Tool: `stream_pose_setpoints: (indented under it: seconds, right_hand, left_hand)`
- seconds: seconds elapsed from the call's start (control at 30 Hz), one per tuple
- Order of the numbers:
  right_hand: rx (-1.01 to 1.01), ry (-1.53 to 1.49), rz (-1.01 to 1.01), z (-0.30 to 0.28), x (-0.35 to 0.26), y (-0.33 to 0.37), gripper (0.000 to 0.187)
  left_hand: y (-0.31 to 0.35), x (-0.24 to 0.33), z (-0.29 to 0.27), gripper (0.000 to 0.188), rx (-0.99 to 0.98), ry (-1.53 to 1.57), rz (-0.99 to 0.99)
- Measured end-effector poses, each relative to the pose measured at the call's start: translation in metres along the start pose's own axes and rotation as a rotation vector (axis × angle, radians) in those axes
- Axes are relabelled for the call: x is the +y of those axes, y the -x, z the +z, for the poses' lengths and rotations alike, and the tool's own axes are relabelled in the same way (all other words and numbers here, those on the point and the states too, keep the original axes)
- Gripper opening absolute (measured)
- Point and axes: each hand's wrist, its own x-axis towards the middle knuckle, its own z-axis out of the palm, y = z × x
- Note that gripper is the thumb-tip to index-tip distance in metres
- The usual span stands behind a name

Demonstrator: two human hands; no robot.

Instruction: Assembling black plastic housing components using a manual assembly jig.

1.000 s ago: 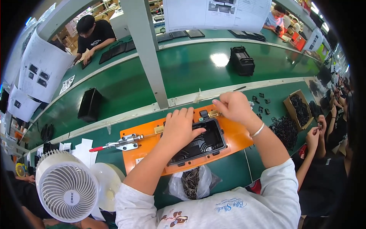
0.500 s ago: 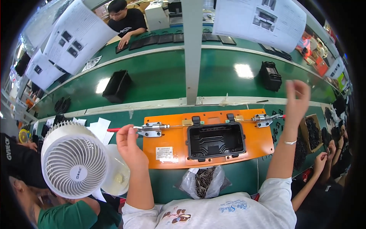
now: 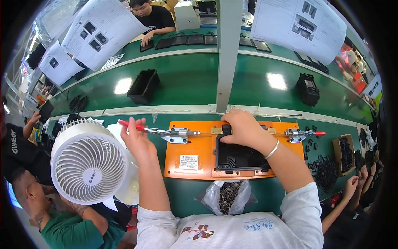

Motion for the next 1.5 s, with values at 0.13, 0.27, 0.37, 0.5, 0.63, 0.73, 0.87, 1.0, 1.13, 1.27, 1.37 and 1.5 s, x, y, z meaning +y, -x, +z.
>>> stream_pose_setpoints:
  seconds: [0.13, 0.27, 0.37, 0.5, 0.63, 0.73, 0.87, 1.0, 1.13, 1.27, 1.37, 1.5]
  right_hand:
    - [0.048, -0.053, -0.002, 0.003, -0.001, 0.002, 0.049]
    - [0.091, -0.059, -0.023, 0.005, -0.002, 0.000, 0.046]
    - [0.099, -0.075, -0.040, 0.005, -0.002, 0.001, 0.045]
    - [0.185, -0.088, -0.030, 0.005, 0.000, 0.012, 0.045]
    - [0.180, -0.269, -0.074, -0.004, 0.001, 0.008, 0.031]
    - [0.148, -0.391, 0.013, 0.006, 0.008, 0.006, 0.020]
    - [0.024, -0.519, 0.236, 0.004, 0.010, 0.002, 0.015]
    - [0.024, -0.549, 0.301, 0.005, 0.010, -0.001, 0.014]
    - [0.008, -0.579, 0.347, 0.006, 0.010, -0.004, 0.014]
    - [-0.026, -0.605, 0.389, 0.001, 0.003, -0.005, 0.011]
    - [-0.036, -0.602, 0.406, -0.001, 0.002, -0.005, 0.011]
    - [-0.058, -0.640, 0.454, 0.000, 0.003, -0.004, 0.011]
  left_hand:
    - [-0.007, 0.020, 0.023, 0.029, -0.213, -0.086, 0.163]
    - [-0.013, 0.018, 0.022, 0.032, -0.408, -0.188, 0.191]
    - [0.037, -0.002, 0.049, 0.035, -0.617, -0.814, 0.687]
    - [0.054, -0.016, 0.054, 0.031, -0.669, -0.864, 0.827]
    - [0.053, -0.012, 0.050, 0.031, -0.729, -0.825, 0.738]
    - [0.051, -0.012, 0.048, 0.032, -0.724, -0.833, 0.713]
    - [0.050, -0.002, 0.050, 0.031, -0.682, -0.724, 0.580]
    - [0.028, 0.006, 0.046, 0.031, -0.548, -0.428, 0.360]
    - [0.028, 0.000, 0.045, 0.030, -0.618, -0.532, 0.437]
    - [0.053, -0.018, 0.049, 0.027, -0.807, -0.963, 0.813]
    - [0.060, -0.019, 0.052, 0.027, -0.874, -1.046, 0.838]
    - [0.062, -0.023, 0.052, 0.028, -0.892, -1.116, 0.855]
